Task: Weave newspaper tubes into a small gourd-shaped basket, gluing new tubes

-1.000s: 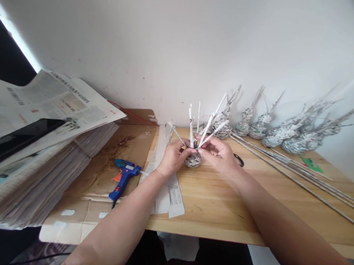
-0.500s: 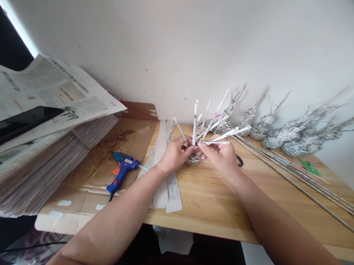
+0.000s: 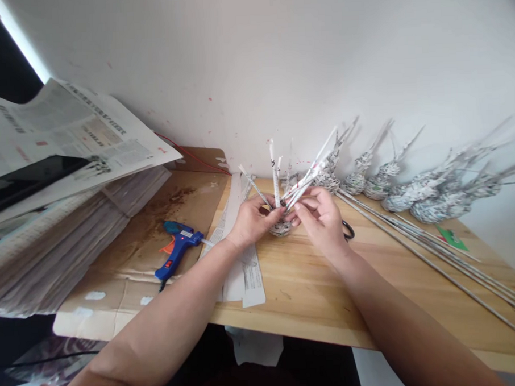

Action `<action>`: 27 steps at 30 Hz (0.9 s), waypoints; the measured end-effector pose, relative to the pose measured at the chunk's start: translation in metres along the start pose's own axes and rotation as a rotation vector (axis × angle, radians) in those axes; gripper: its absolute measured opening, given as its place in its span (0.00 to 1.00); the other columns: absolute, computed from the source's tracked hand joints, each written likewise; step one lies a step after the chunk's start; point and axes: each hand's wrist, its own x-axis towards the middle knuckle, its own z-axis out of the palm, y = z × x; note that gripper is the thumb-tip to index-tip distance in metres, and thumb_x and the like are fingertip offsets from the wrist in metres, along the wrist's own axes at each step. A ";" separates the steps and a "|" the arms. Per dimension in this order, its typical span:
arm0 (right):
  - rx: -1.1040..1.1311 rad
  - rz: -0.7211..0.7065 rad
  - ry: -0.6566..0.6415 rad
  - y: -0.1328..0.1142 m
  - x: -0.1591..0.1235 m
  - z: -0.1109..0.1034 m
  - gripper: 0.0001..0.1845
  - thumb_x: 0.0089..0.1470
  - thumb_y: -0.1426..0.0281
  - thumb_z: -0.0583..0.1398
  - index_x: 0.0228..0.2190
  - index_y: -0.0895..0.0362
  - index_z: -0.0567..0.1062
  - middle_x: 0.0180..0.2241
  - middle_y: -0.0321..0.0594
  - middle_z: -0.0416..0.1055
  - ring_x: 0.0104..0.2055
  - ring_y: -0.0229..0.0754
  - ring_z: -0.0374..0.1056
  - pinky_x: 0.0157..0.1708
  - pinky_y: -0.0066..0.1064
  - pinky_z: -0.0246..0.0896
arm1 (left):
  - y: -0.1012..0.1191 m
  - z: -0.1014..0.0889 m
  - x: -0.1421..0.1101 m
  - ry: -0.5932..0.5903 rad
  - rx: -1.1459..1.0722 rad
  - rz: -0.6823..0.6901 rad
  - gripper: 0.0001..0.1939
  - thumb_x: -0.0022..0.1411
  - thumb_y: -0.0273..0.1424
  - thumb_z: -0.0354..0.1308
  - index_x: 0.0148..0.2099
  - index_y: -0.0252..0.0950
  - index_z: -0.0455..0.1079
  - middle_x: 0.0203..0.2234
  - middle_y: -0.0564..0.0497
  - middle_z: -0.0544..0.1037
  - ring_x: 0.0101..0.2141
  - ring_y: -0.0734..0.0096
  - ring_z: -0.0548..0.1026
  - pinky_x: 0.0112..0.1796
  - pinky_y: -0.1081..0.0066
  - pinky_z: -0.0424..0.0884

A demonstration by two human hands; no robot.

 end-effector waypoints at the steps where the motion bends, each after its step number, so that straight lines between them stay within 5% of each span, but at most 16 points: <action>1: 0.011 0.006 -0.005 0.001 0.001 -0.001 0.14 0.57 0.62 0.66 0.42 0.51 0.68 0.36 0.36 0.80 0.26 0.37 0.75 0.25 0.28 0.71 | 0.000 0.000 0.000 -0.001 -0.012 -0.008 0.11 0.57 0.36 0.66 0.34 0.33 0.73 0.30 0.49 0.79 0.25 0.77 0.71 0.28 0.75 0.67; 7: -0.046 0.000 -0.041 0.006 0.007 -0.006 0.12 0.55 0.60 0.67 0.36 0.55 0.77 0.33 0.40 0.79 0.30 0.40 0.75 0.27 0.31 0.71 | 0.000 0.000 0.000 0.014 -0.003 -0.037 0.13 0.55 0.38 0.67 0.32 0.34 0.71 0.26 0.52 0.77 0.22 0.79 0.68 0.24 0.76 0.63; 13: -0.054 0.018 -0.017 0.001 0.005 -0.002 0.10 0.52 0.62 0.67 0.33 0.54 0.76 0.31 0.38 0.78 0.28 0.39 0.73 0.27 0.31 0.70 | 0.001 -0.001 0.000 0.015 0.001 -0.025 0.14 0.55 0.38 0.68 0.31 0.34 0.70 0.29 0.51 0.78 0.23 0.78 0.69 0.26 0.75 0.65; 22: -0.042 0.283 0.148 0.013 0.008 0.000 0.10 0.44 0.64 0.67 0.29 0.54 0.75 0.24 0.35 0.74 0.25 0.39 0.69 0.21 0.29 0.61 | -0.005 -0.003 0.000 -0.009 -0.080 0.002 0.15 0.57 0.42 0.67 0.35 0.34 0.73 0.31 0.49 0.79 0.28 0.73 0.74 0.31 0.73 0.70; 27: 0.016 0.333 0.132 0.007 0.008 0.002 0.11 0.41 0.63 0.67 0.29 0.54 0.75 0.26 0.36 0.76 0.27 0.41 0.71 0.23 0.30 0.62 | -0.006 -0.004 0.001 0.001 -0.060 -0.016 0.17 0.57 0.44 0.67 0.36 0.34 0.75 0.32 0.47 0.81 0.29 0.71 0.75 0.32 0.72 0.71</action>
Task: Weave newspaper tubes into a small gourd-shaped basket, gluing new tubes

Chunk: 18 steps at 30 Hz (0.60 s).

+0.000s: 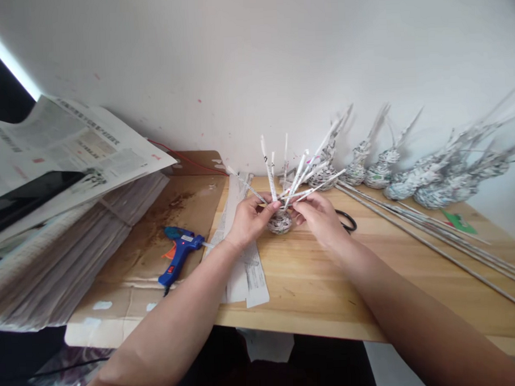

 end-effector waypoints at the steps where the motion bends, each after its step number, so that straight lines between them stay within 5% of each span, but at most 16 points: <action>1: 0.010 0.001 -0.018 -0.002 -0.001 0.000 0.12 0.41 0.62 0.67 0.28 0.54 0.75 0.25 0.35 0.75 0.27 0.40 0.70 0.24 0.30 0.63 | 0.000 0.000 0.000 0.002 0.002 0.001 0.17 0.57 0.44 0.67 0.35 0.34 0.75 0.32 0.47 0.81 0.30 0.70 0.76 0.32 0.72 0.71; 9: 0.060 -0.016 -0.158 -0.002 -0.001 -0.001 0.19 0.38 0.58 0.73 0.27 0.55 0.74 0.24 0.33 0.71 0.27 0.37 0.66 0.24 0.30 0.63 | -0.001 -0.001 0.001 -0.005 -0.033 -0.023 0.17 0.56 0.43 0.68 0.35 0.33 0.75 0.33 0.47 0.81 0.32 0.70 0.77 0.36 0.71 0.72; 18: 0.078 -0.058 -0.167 0.001 0.000 -0.002 0.23 0.38 0.54 0.74 0.29 0.55 0.75 0.24 0.32 0.71 0.27 0.37 0.66 0.25 0.29 0.64 | 0.000 -0.002 0.001 0.023 0.032 -0.024 0.10 0.58 0.37 0.66 0.34 0.35 0.76 0.31 0.49 0.80 0.34 0.69 0.77 0.39 0.70 0.72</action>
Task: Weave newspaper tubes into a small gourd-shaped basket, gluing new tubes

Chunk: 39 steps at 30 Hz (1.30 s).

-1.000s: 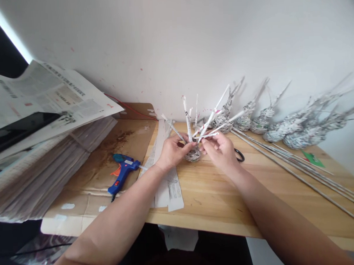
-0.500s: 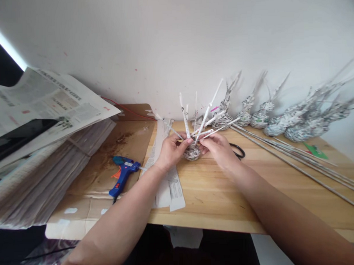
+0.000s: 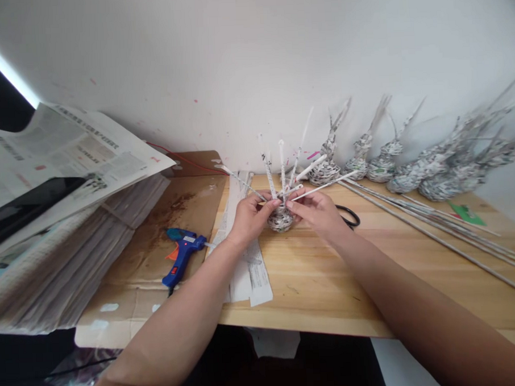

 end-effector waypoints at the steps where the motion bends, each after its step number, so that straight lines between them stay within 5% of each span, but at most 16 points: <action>1: 0.004 -0.003 -0.003 0.000 0.000 -0.001 0.23 0.38 0.55 0.75 0.30 0.55 0.75 0.24 0.32 0.71 0.27 0.37 0.67 0.25 0.29 0.65 | 0.000 0.000 0.000 0.000 0.005 0.006 0.10 0.58 0.37 0.66 0.34 0.35 0.76 0.31 0.48 0.81 0.34 0.69 0.77 0.39 0.70 0.72; 14: -0.068 0.061 0.060 0.001 -0.001 0.002 0.20 0.37 0.59 0.75 0.23 0.55 0.72 0.20 0.32 0.71 0.23 0.37 0.66 0.24 0.30 0.64 | -0.007 0.004 0.001 -0.032 0.032 0.098 0.08 0.60 0.36 0.65 0.34 0.37 0.77 0.42 0.45 0.83 0.43 0.63 0.80 0.46 0.67 0.73; 20: 0.011 0.106 0.044 0.002 0.000 -0.002 0.19 0.37 0.59 0.75 0.22 0.55 0.73 0.20 0.33 0.71 0.22 0.36 0.66 0.24 0.30 0.64 | -0.002 -0.002 0.001 -0.103 0.022 0.074 0.16 0.65 0.43 0.61 0.35 0.35 0.77 0.43 0.43 0.83 0.44 0.61 0.79 0.48 0.65 0.72; 25: 0.042 0.113 0.070 -0.001 -0.001 0.000 0.20 0.34 0.59 0.76 0.21 0.55 0.73 0.20 0.33 0.72 0.22 0.37 0.67 0.24 0.31 0.65 | -0.002 -0.001 0.000 -0.169 -0.036 0.034 0.17 0.59 0.44 0.66 0.38 0.35 0.73 0.40 0.45 0.81 0.36 0.67 0.78 0.39 0.70 0.73; 30: 0.055 0.150 0.053 -0.005 -0.003 0.003 0.21 0.33 0.57 0.77 0.22 0.56 0.76 0.23 0.37 0.76 0.25 0.37 0.69 0.27 0.31 0.68 | -0.003 0.002 0.000 -0.112 0.001 0.003 0.16 0.51 0.40 0.72 0.34 0.34 0.72 0.40 0.46 0.80 0.30 0.73 0.76 0.34 0.72 0.71; 39: 0.156 0.204 0.000 -0.005 -0.001 -0.001 0.20 0.36 0.57 0.76 0.23 0.56 0.77 0.24 0.38 0.78 0.27 0.38 0.74 0.29 0.30 0.72 | 0.002 -0.003 0.000 -0.110 -0.075 -0.063 0.16 0.52 0.40 0.71 0.32 0.34 0.73 0.36 0.47 0.81 0.37 0.67 0.78 0.41 0.68 0.73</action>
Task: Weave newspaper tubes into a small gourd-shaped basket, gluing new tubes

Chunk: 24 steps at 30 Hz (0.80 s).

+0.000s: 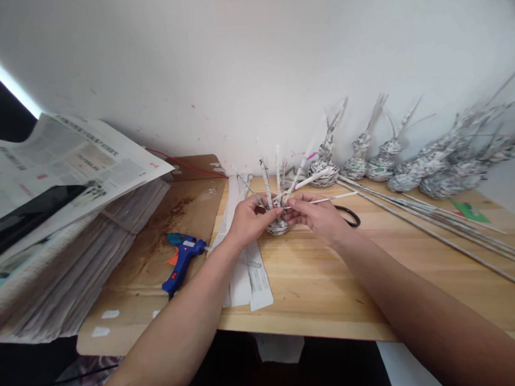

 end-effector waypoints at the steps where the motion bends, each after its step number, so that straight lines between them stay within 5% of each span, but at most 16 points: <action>1: 0.010 0.009 -0.009 -0.001 0.000 0.000 0.20 0.37 0.58 0.76 0.24 0.56 0.77 0.24 0.38 0.78 0.28 0.39 0.75 0.29 0.29 0.72 | 0.002 -0.001 0.000 -0.014 -0.014 0.000 0.16 0.52 0.40 0.71 0.32 0.34 0.73 0.36 0.47 0.81 0.37 0.66 0.77 0.42 0.68 0.73; 8: -0.006 0.024 -0.131 -0.008 0.000 -0.008 0.22 0.37 0.59 0.78 0.29 0.57 0.78 0.25 0.36 0.77 0.27 0.38 0.75 0.26 0.28 0.71 | 0.004 -0.014 0.004 -0.181 -0.108 -0.031 0.21 0.54 0.44 0.71 0.42 0.34 0.76 0.37 0.46 0.82 0.41 0.62 0.78 0.46 0.65 0.71; 24: -0.043 -0.106 -0.103 -0.013 -0.004 -0.004 0.25 0.37 0.51 0.76 0.30 0.58 0.81 0.20 0.35 0.75 0.23 0.35 0.70 0.24 0.27 0.67 | 0.003 -0.015 0.001 -0.280 -0.460 -0.153 0.19 0.53 0.42 0.74 0.40 0.35 0.76 0.38 0.45 0.83 0.43 0.58 0.80 0.48 0.61 0.72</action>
